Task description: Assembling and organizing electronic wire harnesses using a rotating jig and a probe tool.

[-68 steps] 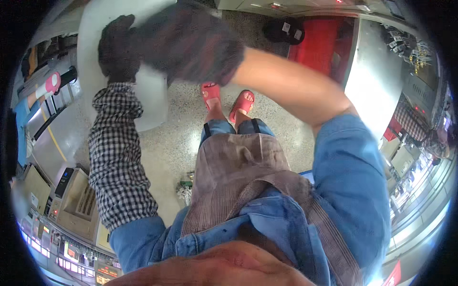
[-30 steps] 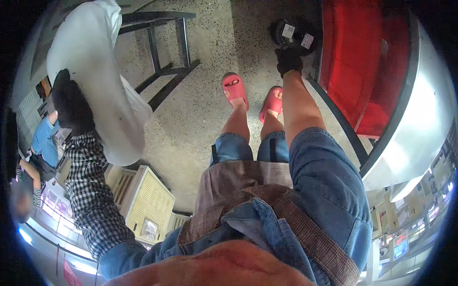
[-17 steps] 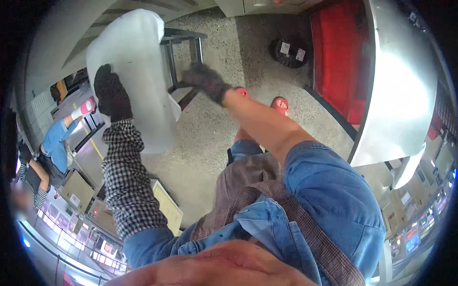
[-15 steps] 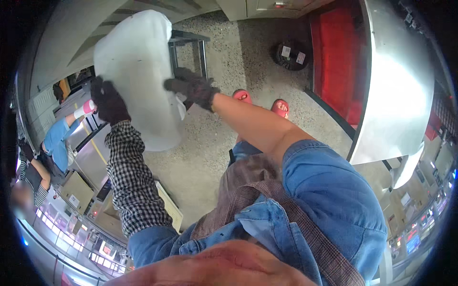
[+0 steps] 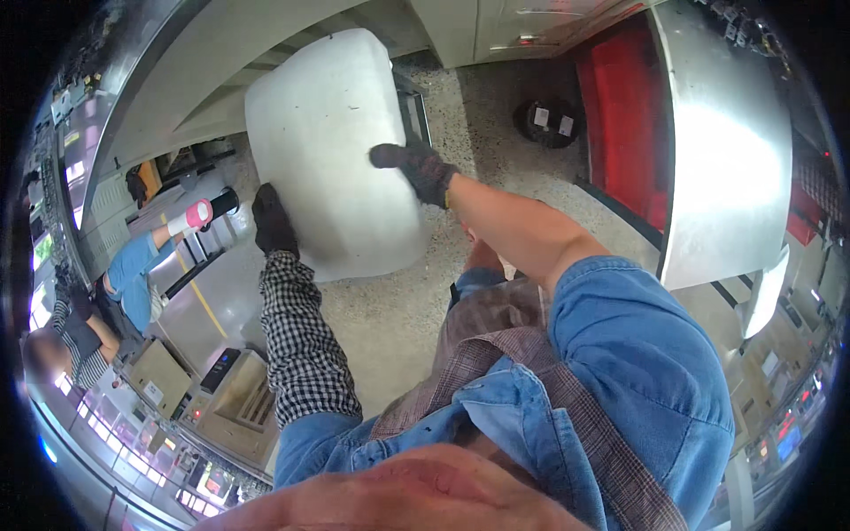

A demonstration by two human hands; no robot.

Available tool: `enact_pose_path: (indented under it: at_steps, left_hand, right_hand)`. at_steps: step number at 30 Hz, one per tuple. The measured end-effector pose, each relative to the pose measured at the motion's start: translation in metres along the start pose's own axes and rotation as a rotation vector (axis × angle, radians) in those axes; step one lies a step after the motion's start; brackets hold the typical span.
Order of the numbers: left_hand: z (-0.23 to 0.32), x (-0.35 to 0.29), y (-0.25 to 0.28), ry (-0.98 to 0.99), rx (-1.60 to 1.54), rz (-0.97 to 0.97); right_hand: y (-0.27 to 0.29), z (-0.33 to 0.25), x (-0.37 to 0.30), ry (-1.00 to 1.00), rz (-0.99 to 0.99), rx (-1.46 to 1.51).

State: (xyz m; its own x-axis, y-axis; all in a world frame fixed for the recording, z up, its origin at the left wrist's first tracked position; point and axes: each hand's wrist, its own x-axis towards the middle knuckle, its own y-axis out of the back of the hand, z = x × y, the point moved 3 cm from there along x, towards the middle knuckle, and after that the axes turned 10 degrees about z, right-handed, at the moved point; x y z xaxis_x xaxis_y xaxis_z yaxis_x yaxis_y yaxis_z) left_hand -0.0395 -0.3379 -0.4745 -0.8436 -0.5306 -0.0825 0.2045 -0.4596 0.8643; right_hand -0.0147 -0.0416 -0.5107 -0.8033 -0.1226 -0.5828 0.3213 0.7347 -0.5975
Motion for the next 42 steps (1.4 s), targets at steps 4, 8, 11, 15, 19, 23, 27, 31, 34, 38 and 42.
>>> enact_pose_path:
  at_steps: [4,8,11,15,19,23,27,31,34,38,42]
  left_hand:
    - [0.066,-0.036,-0.006,-0.192,0.075,-0.020]
    - [0.079,-0.048,-0.014,0.054,0.025,-0.098]
    - [0.084,-0.049,-0.011,0.053,0.057,-0.082]
    - [0.094,-0.052,-0.006,0.059,0.171,-0.079]
    - [0.117,-0.065,0.007,0.070,0.144,0.061]
    - [0.193,-0.092,0.052,-0.574,-0.037,0.318]
    - [0.315,-0.118,0.099,-1.171,0.152,0.441]
    - [0.443,-0.140,0.100,-1.798,0.183,0.126]
    - [0.508,-0.144,0.090,-1.953,0.250,-0.008]
    - [0.536,-0.145,0.081,-2.049,0.203,-0.109]
    - [0.534,-0.141,0.078,-2.023,0.233,-0.138]
  right_hand:
    - [0.037,-0.027,0.003,-0.081,0.055,-0.055]
    - [0.048,-0.044,0.004,-0.112,0.076,-0.219]
    - [0.044,-0.058,-0.006,0.142,0.046,-0.519]
    - [0.075,-0.076,-0.054,0.026,0.270,-0.841]
    - [0.136,-0.126,-0.126,0.219,0.496,-1.063]
    - [0.193,-0.200,-0.198,0.468,0.709,-1.310]
    - [0.236,-0.263,-0.245,0.665,0.946,-1.485]
    - [0.252,-0.280,-0.256,0.792,0.875,-1.705]
    - [0.258,-0.277,-0.255,0.823,0.916,-1.699]
    - [0.266,-0.271,-0.253,0.655,0.896,-1.641]
    - [0.273,-0.267,-0.249,0.631,0.876,-1.667]
